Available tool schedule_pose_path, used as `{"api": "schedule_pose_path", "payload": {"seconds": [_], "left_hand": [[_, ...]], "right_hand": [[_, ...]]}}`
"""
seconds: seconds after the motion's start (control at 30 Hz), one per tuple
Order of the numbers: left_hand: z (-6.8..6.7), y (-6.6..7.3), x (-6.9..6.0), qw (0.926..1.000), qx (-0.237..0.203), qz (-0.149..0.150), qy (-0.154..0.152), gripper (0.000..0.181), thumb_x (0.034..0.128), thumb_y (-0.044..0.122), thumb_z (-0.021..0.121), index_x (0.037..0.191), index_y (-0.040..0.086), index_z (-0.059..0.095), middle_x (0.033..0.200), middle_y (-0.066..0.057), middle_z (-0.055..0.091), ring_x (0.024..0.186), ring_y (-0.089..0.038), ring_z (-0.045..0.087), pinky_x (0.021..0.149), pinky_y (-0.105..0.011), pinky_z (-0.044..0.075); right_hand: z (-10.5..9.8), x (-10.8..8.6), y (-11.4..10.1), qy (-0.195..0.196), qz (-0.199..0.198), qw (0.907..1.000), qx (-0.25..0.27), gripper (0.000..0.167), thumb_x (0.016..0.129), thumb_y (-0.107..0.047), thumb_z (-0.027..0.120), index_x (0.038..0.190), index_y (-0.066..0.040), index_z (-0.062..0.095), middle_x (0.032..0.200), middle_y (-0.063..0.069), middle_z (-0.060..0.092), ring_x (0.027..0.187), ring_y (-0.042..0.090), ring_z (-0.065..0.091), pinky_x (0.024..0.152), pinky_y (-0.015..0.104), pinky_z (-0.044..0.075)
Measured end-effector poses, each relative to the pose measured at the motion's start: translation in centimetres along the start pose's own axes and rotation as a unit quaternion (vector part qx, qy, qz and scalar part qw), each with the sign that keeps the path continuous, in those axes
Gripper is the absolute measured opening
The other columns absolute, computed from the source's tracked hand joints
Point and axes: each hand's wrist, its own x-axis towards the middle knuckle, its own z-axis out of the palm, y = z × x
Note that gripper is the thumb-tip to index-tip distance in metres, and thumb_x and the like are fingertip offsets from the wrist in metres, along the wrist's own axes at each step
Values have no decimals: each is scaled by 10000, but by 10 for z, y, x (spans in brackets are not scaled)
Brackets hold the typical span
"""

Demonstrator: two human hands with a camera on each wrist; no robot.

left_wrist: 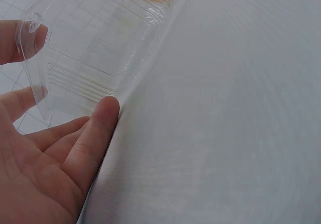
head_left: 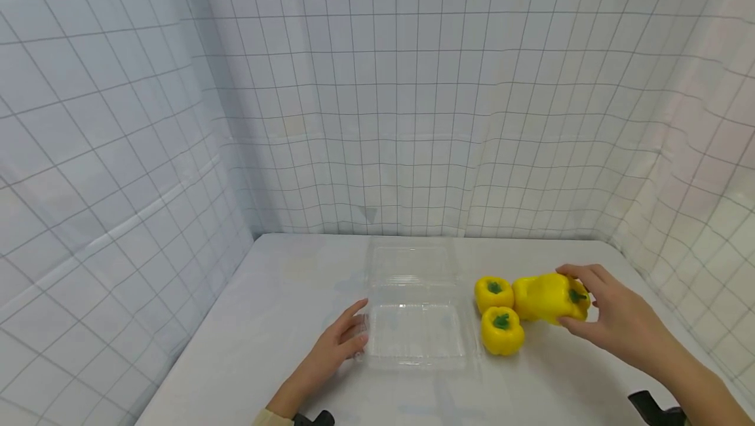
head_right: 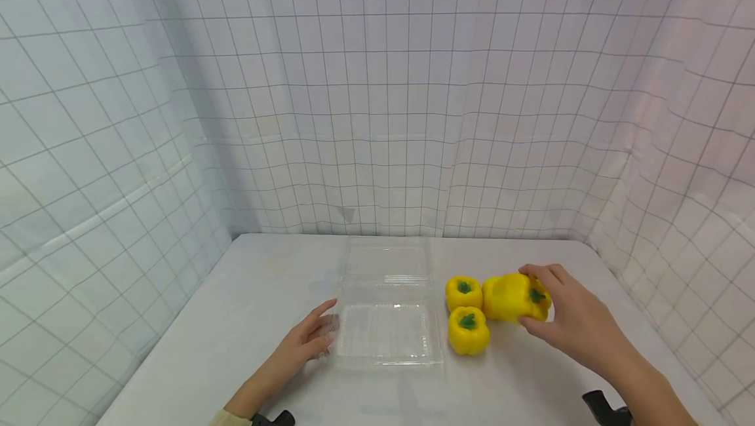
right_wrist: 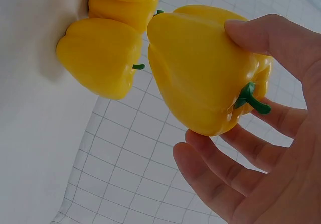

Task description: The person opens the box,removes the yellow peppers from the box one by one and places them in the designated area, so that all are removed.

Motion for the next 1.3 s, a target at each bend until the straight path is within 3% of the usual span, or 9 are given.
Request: {"api": "schedule_pose_path", "payload": {"seconds": [0.33, 0.8, 1.1, 1.3], "left_hand": [[0, -1, 1, 10000, 59, -12, 39, 663, 1024, 239, 596, 1602, 195, 275, 1544, -304, 331, 1399, -429, 396, 951, -465, 526], [-1, -2, 2, 10000, 61, 25, 9, 660, 1027, 235, 591, 1602, 180, 272, 1542, -313, 327, 1402, -443, 384, 949, -467, 527], [-2, -3, 3, 10000, 82, 36, 4, 652, 1031, 236, 585, 1602, 188, 274, 1541, -304, 336, 1400, -434, 391, 943, -455, 529], [-2, -2, 2, 9999, 96, 35, 3, 651, 1029, 232, 587, 1601, 191, 278, 1542, -308, 331, 1406, -431, 384, 943, -440, 528]], "right_hand": [[6, -5, 2, -419, 127, 9990, -120, 733, 696, -331, 931, 1326, -218, 574, 1160, -19, 531, 820, 138, 564, 568, 249, 495], [17, -6, 3, -969, 272, 9949, 33, 713, 703, -309, 918, 1330, -194, 597, 1169, 53, 545, 749, 104, 524, 569, 252, 483], [33, -5, 7, -1365, 428, 9896, 159, 705, 696, -304, 911, 1311, -164, 595, 1167, 43, 562, 764, 126, 535, 598, 304, 519], [40, -6, 11, -1357, 362, 9899, 165, 680, 686, -299, 915, 1275, -163, 604, 1162, 33, 575, 787, 120, 549, 620, 349, 547]]}}
